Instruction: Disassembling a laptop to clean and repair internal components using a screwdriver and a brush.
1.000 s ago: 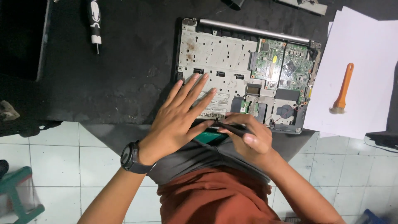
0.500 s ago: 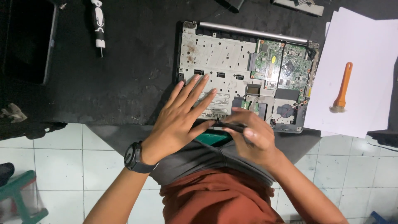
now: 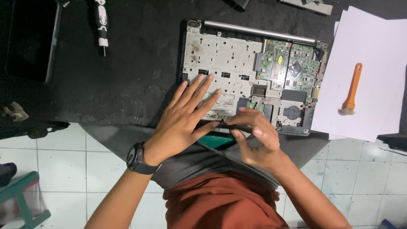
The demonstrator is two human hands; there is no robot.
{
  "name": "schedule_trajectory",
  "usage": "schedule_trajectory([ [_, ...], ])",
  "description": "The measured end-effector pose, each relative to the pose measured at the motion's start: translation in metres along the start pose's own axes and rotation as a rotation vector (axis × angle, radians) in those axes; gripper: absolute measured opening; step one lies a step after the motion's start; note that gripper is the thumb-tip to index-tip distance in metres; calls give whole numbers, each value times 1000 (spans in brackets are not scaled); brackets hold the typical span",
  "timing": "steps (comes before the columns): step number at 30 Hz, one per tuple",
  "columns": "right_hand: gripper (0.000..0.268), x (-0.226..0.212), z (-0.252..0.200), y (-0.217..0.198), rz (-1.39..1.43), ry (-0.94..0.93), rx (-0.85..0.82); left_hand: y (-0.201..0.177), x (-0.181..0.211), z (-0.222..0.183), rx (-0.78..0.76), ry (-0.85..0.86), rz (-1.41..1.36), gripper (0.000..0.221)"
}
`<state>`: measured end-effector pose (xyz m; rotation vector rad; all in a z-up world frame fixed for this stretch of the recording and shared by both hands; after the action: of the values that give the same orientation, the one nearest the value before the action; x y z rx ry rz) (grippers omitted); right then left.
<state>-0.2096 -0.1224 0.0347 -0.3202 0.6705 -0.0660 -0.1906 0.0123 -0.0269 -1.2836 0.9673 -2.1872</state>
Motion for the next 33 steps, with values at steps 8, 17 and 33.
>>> schedule_trajectory([
  [8,92,-2,-8,-3,-65,-66,45,0,-1,0,-5,4,7,68],
  [17,93,-3,-9,-4,-11,-68,51,2,0,0,-9,24,37,71],
  [33,88,-7,0,-7,-77,-94,84,-1,3,0,-9,36,67,77],
])
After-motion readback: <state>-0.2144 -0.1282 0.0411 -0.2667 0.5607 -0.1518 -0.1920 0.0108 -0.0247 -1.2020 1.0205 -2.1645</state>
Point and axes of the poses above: each hand's wrist, its own z-axis towards the middle knuckle, its own y-axis out of the palm, x = y × z, the point moved 10 cm from there along z, towards the middle knuckle, and after that the axes turned 15 degrees about x, right-handed, at the moved point
